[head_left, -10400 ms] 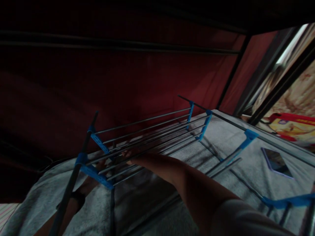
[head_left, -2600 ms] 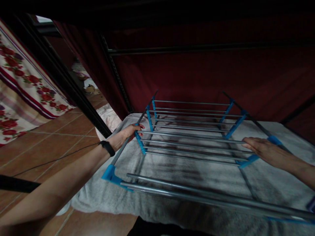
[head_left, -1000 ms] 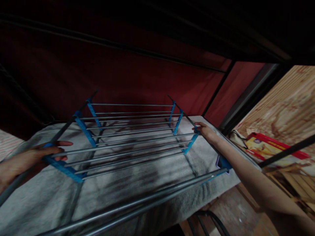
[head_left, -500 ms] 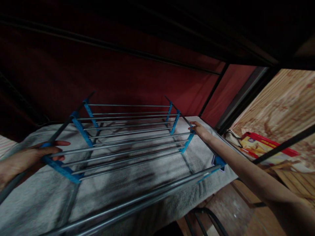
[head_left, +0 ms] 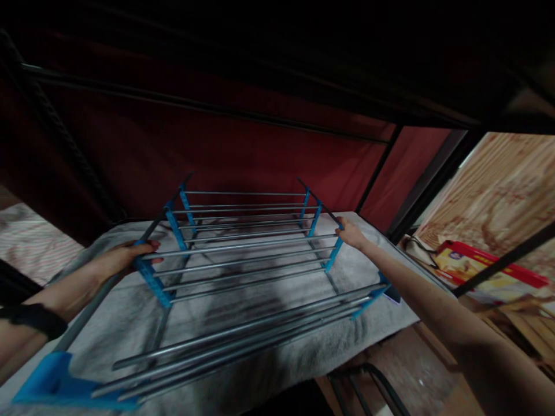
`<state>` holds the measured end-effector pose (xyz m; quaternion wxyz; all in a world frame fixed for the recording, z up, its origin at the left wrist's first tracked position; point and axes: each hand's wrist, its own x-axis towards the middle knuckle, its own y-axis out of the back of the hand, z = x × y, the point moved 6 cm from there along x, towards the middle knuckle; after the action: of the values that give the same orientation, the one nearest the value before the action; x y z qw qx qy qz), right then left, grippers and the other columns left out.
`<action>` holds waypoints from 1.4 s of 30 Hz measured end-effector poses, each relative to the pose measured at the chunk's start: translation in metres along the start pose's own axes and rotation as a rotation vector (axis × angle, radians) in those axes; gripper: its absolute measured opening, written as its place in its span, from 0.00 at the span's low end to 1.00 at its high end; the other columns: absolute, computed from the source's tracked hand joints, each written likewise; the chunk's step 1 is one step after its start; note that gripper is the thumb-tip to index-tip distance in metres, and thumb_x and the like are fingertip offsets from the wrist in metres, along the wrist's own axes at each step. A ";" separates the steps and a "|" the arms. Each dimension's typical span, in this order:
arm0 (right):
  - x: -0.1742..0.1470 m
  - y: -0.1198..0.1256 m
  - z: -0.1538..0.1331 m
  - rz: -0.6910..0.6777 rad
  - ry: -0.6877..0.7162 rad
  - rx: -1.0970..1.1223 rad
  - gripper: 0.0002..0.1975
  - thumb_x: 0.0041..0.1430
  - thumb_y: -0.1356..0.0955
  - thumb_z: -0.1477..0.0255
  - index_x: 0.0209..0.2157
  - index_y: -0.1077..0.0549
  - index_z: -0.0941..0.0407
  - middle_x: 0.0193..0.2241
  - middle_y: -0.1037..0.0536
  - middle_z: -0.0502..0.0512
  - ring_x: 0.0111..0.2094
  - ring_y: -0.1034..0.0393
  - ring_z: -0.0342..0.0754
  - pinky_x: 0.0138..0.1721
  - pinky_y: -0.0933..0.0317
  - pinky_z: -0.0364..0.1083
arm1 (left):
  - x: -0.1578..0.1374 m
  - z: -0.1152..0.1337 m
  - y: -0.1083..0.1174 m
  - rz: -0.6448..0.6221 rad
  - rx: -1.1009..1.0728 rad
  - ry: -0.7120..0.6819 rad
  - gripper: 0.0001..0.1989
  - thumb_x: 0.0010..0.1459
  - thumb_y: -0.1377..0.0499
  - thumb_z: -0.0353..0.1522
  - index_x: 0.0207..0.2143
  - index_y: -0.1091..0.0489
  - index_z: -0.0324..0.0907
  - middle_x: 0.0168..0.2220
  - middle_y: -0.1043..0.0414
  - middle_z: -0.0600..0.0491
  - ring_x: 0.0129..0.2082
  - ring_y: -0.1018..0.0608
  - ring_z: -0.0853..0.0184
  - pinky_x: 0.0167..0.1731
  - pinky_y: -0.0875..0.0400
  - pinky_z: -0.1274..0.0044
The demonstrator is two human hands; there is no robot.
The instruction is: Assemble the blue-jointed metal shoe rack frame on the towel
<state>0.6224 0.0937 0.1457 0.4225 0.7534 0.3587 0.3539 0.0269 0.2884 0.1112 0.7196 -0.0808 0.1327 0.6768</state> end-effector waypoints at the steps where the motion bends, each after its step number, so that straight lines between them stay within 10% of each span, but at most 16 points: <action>1: -0.004 -0.001 -0.005 0.006 0.036 -0.029 0.26 0.59 0.37 0.74 0.59 0.35 0.61 0.55 0.30 0.67 0.56 0.34 0.56 0.57 0.41 0.50 | -0.002 0.002 -0.001 -0.006 -0.011 -0.021 0.18 0.45 0.34 0.26 0.42 0.28 0.37 0.38 0.23 0.50 0.31 0.20 0.61 0.27 0.21 0.76; 10: -0.055 -0.021 -0.009 0.032 0.374 -0.285 0.23 0.63 0.38 0.67 0.58 0.33 0.55 0.58 0.30 0.64 0.60 0.38 0.59 0.64 0.57 0.67 | -0.058 -0.005 -0.007 -0.169 -0.242 0.021 0.15 0.58 0.36 0.30 0.46 0.29 0.32 0.36 0.22 0.47 0.31 0.21 0.62 0.32 0.21 0.72; 15: -0.086 -0.023 -0.018 0.057 0.509 -0.075 0.24 0.64 0.39 0.61 0.57 0.31 0.56 0.58 0.30 0.65 0.59 0.35 0.59 0.59 0.40 0.58 | -0.077 -0.013 0.013 -0.071 -0.383 -0.125 0.09 0.61 0.39 0.31 0.44 0.27 0.37 0.41 0.23 0.48 0.34 0.21 0.68 0.33 0.22 0.81; 21: -0.183 -0.042 -0.079 -0.264 0.682 0.071 0.18 0.70 0.41 0.60 0.55 0.29 0.48 0.50 0.22 0.51 0.50 0.26 0.50 0.47 0.28 0.47 | -0.114 -0.065 0.041 0.019 -0.351 -0.043 0.12 0.56 0.35 0.31 0.43 0.26 0.35 0.42 0.23 0.40 0.37 0.19 0.61 0.36 0.21 0.76; 26: -0.241 -0.054 -0.132 -0.227 0.839 0.057 0.18 0.72 0.42 0.63 0.56 0.30 0.50 0.47 0.21 0.53 0.45 0.24 0.51 0.43 0.29 0.49 | -0.143 -0.119 0.040 -0.037 -0.317 -0.036 0.23 0.50 0.30 0.38 0.45 0.26 0.34 0.40 0.23 0.39 0.40 0.20 0.56 0.38 0.23 0.73; 42: -0.273 -0.071 -0.177 -0.037 0.892 0.007 0.17 0.69 0.39 0.73 0.57 0.32 0.56 0.47 0.24 0.58 0.46 0.30 0.53 0.54 0.41 0.56 | -0.187 -0.158 0.014 0.243 -0.411 -0.132 0.27 0.52 0.37 0.53 0.38 0.27 0.38 0.31 0.27 0.48 0.28 0.26 0.64 0.26 0.31 0.76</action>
<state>0.3227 -0.0405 0.0888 0.2302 0.5220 0.5205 0.6353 -0.0087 0.0642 0.0178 0.6085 -0.1644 -0.0464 0.7750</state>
